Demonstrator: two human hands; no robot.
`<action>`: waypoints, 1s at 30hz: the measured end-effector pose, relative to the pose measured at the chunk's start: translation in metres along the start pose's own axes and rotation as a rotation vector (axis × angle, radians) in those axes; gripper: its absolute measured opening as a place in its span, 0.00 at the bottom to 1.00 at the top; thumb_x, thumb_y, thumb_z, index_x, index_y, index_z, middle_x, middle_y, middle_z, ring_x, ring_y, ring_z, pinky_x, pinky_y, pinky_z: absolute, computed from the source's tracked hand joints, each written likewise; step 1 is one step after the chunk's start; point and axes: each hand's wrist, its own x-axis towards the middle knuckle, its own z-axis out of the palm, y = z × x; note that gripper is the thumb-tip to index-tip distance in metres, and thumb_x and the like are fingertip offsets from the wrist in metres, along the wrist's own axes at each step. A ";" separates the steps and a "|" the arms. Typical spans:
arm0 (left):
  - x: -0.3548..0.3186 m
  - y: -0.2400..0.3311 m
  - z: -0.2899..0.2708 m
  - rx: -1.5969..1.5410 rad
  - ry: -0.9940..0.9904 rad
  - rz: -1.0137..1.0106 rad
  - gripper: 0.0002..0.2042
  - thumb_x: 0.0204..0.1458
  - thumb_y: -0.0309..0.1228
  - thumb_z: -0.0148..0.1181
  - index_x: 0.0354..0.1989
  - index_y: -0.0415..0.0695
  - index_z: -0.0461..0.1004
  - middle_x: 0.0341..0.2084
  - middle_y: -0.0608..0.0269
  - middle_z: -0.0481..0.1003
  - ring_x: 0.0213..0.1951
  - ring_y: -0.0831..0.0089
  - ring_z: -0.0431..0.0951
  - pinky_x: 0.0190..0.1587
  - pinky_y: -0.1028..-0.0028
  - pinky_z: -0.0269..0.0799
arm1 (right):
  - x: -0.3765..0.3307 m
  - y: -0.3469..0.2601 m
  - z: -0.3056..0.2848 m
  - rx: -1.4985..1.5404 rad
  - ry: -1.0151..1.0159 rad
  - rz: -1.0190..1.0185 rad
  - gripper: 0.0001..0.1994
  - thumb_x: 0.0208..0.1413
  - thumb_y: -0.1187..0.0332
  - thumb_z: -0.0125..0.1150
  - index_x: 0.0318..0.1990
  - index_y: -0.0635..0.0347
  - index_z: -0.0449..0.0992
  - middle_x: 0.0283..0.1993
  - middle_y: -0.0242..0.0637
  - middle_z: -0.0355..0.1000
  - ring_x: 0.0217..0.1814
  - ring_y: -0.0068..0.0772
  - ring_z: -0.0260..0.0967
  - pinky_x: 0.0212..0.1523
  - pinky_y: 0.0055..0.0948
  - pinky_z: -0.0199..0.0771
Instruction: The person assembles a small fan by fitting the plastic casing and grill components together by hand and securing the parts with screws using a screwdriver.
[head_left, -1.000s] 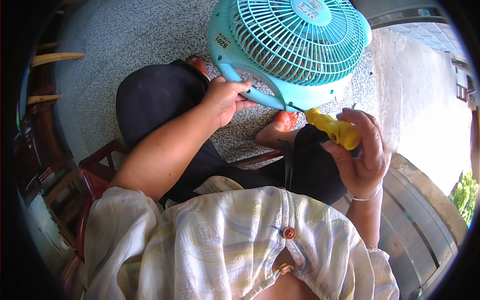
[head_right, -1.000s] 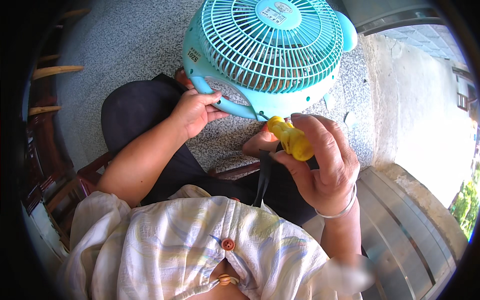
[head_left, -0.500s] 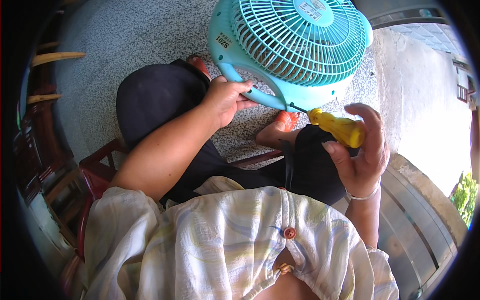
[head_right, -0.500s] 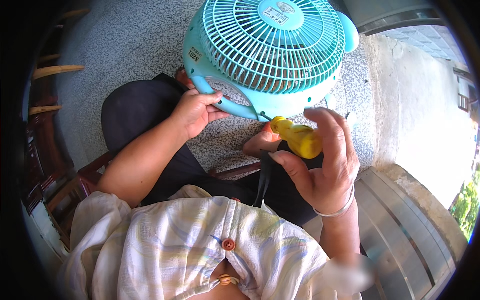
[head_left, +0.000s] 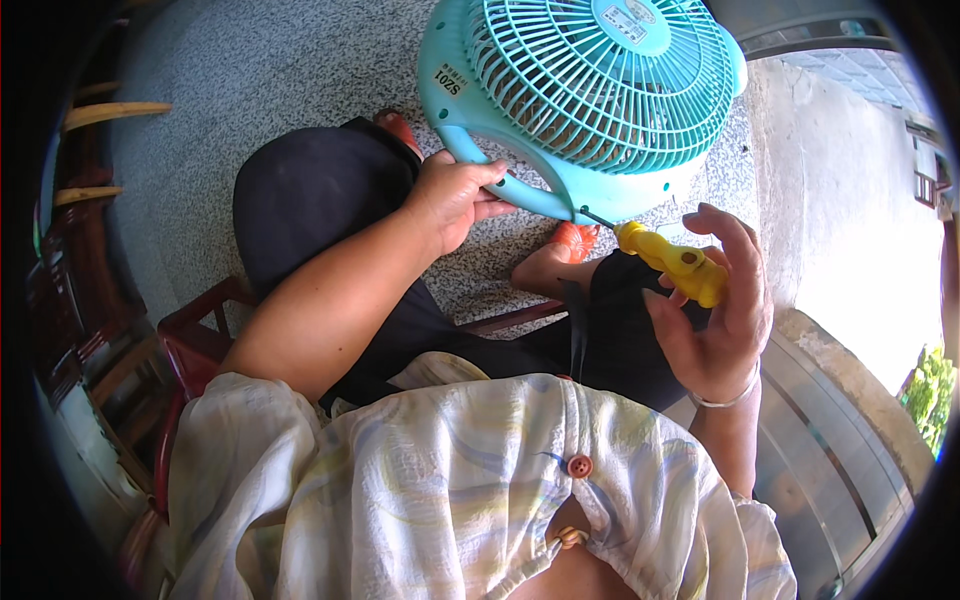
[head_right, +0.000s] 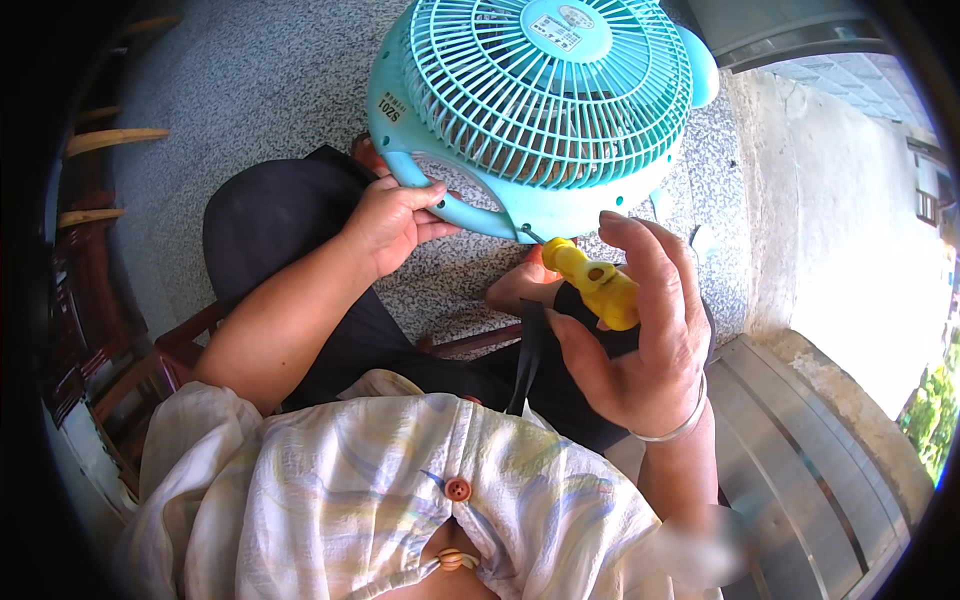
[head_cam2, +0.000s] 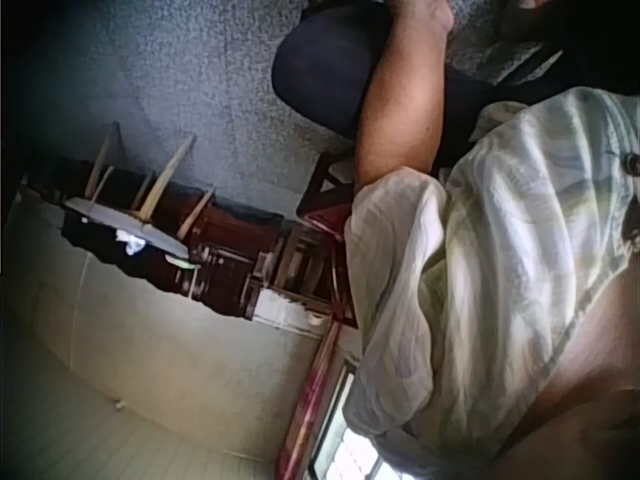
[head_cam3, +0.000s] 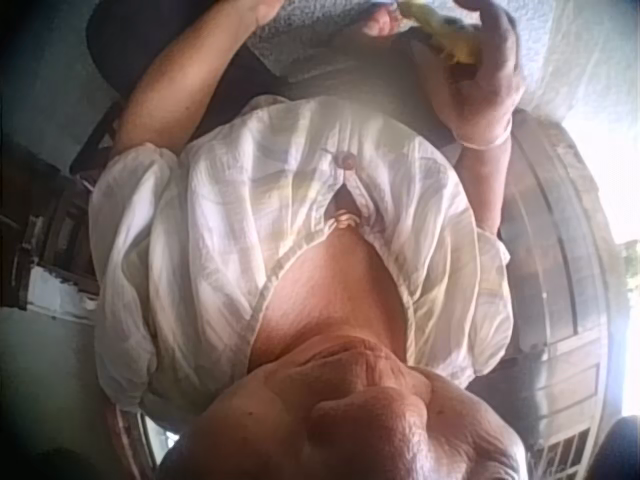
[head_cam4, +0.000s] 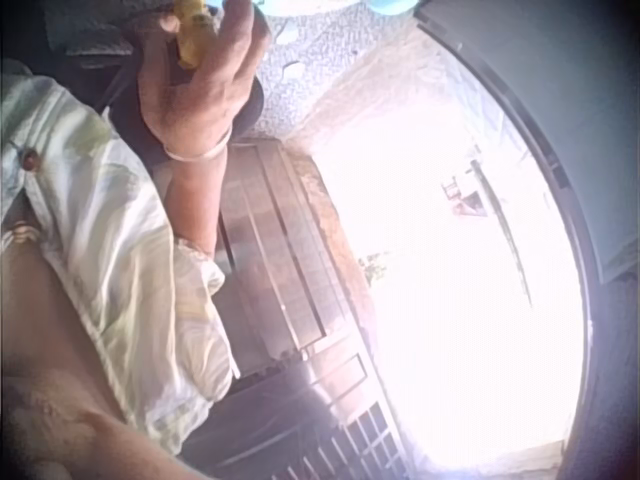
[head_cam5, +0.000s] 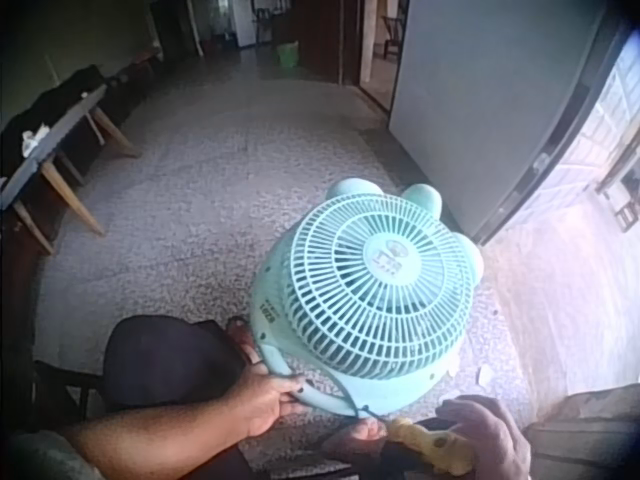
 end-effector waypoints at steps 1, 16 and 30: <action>0.000 0.000 0.001 -0.001 -0.006 -0.001 0.11 0.53 0.27 0.50 0.44 0.37 0.65 0.39 0.54 0.71 0.41 0.64 0.74 0.41 0.64 0.74 | 0.000 -0.001 -0.001 0.029 0.020 -0.019 0.23 0.40 0.74 0.66 0.46 0.68 0.66 0.40 0.45 0.68 0.35 0.39 0.70 0.35 0.28 0.71; -0.003 0.002 0.003 0.002 0.004 -0.006 0.10 0.53 0.27 0.50 0.43 0.38 0.65 0.39 0.55 0.70 0.42 0.64 0.74 0.42 0.64 0.74 | 0.003 0.004 0.000 0.002 -0.020 -0.158 0.23 0.37 0.69 0.68 0.43 0.66 0.69 0.39 0.48 0.68 0.38 0.45 0.70 0.36 0.33 0.71; -0.004 0.003 0.002 -0.032 0.016 -0.002 0.10 0.53 0.27 0.50 0.42 0.37 0.65 0.38 0.55 0.70 0.42 0.62 0.74 0.42 0.63 0.73 | 0.002 0.002 -0.003 -0.131 -0.009 -0.125 0.19 0.42 0.79 0.62 0.45 0.65 0.68 0.37 0.44 0.70 0.34 0.40 0.71 0.31 0.27 0.72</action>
